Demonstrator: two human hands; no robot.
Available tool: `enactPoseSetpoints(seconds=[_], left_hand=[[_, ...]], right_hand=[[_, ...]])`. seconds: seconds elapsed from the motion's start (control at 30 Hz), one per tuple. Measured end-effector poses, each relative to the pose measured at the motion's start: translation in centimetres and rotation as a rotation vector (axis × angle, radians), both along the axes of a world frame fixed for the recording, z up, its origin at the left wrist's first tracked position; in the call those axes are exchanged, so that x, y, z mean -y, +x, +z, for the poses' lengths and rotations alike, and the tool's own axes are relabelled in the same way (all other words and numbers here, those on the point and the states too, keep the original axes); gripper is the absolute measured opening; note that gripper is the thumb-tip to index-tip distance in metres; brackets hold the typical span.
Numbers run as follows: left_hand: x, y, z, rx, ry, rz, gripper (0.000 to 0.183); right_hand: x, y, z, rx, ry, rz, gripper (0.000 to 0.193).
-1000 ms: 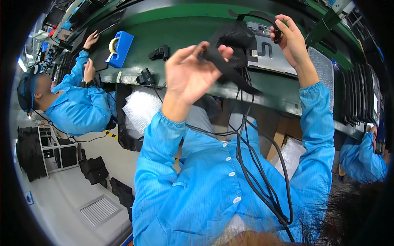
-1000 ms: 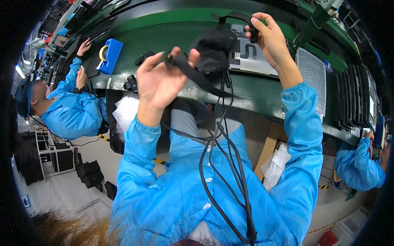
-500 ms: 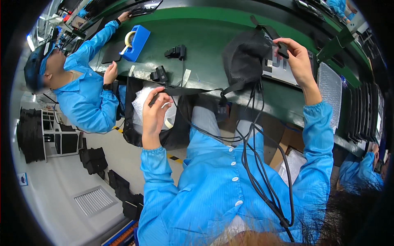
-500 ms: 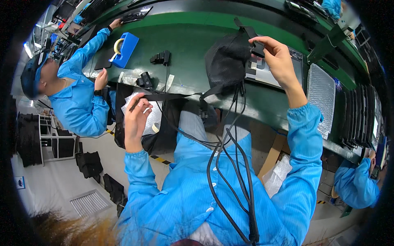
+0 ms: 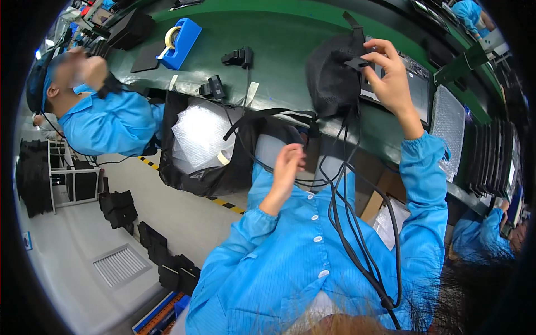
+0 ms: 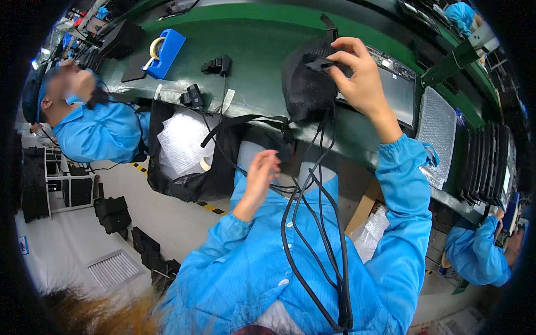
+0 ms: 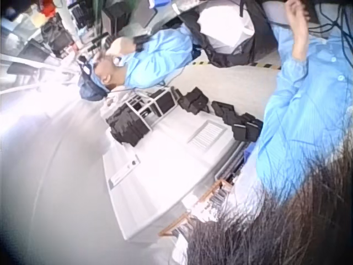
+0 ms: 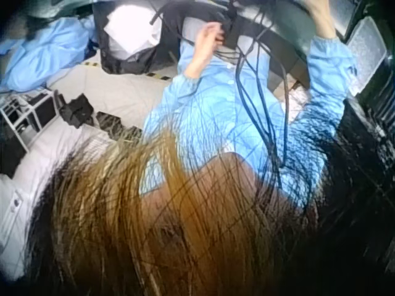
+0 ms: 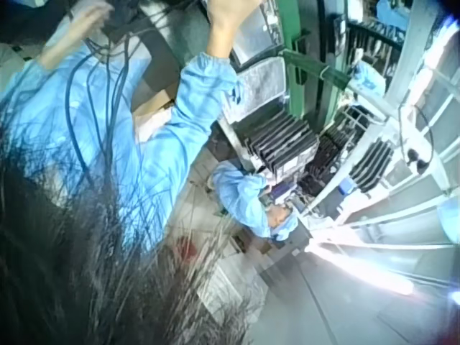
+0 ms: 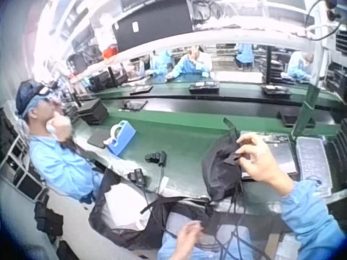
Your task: Assembling a component and securing it with a buckled strap.
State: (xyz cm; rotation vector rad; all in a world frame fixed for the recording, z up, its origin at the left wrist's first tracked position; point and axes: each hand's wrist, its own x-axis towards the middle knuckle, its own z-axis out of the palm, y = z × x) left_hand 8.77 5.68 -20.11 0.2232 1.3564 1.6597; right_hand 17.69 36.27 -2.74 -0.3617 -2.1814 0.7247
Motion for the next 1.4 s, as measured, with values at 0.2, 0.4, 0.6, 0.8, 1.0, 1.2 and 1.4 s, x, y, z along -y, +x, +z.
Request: enactPoseSetpoints(seconds=[0.2,0.4,0.6,0.8,1.0,1.2,1.4], left_hand=[[-6.2,-0.6,2.7,0.922,0.113,0.002,0.046],[-6.2,-0.7,2.2,0.823,0.156,0.293,0.030],[-5.5,-0.1,5.0,0.037,0.292,0.477,0.023],[-3.1,-1.2,5.1,-0.146,0.422,0.339,0.027],[-4.1,-5.1,9.9,-0.147,0.413,0.058,0.018],[-9.0,-11.6,17.7,-0.364,0.562,0.209,0.016],[-8.3,-16.6,19.9,-0.643,0.404,0.316,0.015]], right_hand=[[0.9,-0.3,-0.3,0.087,0.333,0.021,0.015],[1.8,0.1,-0.5,0.070,0.302,-0.082,0.019],[0.3,-0.3,-1.8,-0.096,-0.148,-0.065,0.014],[-2.2,1.0,-4.5,-0.297,-0.781,0.049,0.022],[-4.9,1.8,-3.0,-0.302,-1.009,0.213,0.033],[-14.1,-4.0,10.7,-0.627,-0.815,0.310,0.031],[-17.5,-4.6,13.6,-0.469,-0.622,-0.034,0.031]])
